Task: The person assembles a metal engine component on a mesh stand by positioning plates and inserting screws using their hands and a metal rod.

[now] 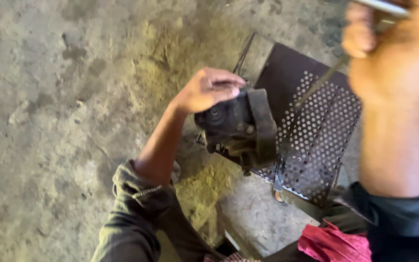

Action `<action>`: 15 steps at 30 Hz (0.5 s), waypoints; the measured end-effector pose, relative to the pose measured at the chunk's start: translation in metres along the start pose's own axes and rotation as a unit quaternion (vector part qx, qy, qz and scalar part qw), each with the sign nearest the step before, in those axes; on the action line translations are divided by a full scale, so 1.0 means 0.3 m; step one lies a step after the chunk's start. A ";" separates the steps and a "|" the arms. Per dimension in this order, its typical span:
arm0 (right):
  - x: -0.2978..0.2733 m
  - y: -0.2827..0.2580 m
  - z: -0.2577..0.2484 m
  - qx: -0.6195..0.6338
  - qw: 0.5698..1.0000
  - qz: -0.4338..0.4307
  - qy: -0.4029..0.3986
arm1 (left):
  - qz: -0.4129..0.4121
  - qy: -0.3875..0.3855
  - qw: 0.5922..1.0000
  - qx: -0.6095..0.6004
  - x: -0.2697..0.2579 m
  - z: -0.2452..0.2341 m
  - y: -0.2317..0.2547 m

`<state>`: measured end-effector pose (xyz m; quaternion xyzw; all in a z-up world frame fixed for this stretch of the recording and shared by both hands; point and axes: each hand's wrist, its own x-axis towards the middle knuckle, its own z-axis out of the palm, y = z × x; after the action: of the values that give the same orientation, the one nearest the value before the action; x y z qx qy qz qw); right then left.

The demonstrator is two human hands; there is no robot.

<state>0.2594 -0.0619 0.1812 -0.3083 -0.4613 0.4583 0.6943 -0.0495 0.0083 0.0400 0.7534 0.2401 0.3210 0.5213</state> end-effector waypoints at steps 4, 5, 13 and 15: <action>0.044 0.076 0.164 -0.009 0.996 -0.085 -0.028 | -0.009 -0.058 0.991 -0.119 0.004 0.018 0.013; 0.055 0.094 0.188 0.002 0.995 -0.085 -0.042 | -0.006 -0.059 0.990 -0.130 0.002 0.019 0.015; 0.156 0.273 0.267 0.140 0.981 -0.074 -0.116 | 0.038 -0.031 0.987 -0.151 0.027 0.025 -0.008; 0.167 0.295 0.277 0.111 0.985 -0.090 -0.095 | 0.026 -0.008 0.995 -0.093 0.029 0.008 -0.009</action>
<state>0.1592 0.0192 0.1557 -0.1418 -0.4972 0.4691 0.7160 -0.0417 0.0137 0.0390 0.7097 0.1857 0.3495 0.5828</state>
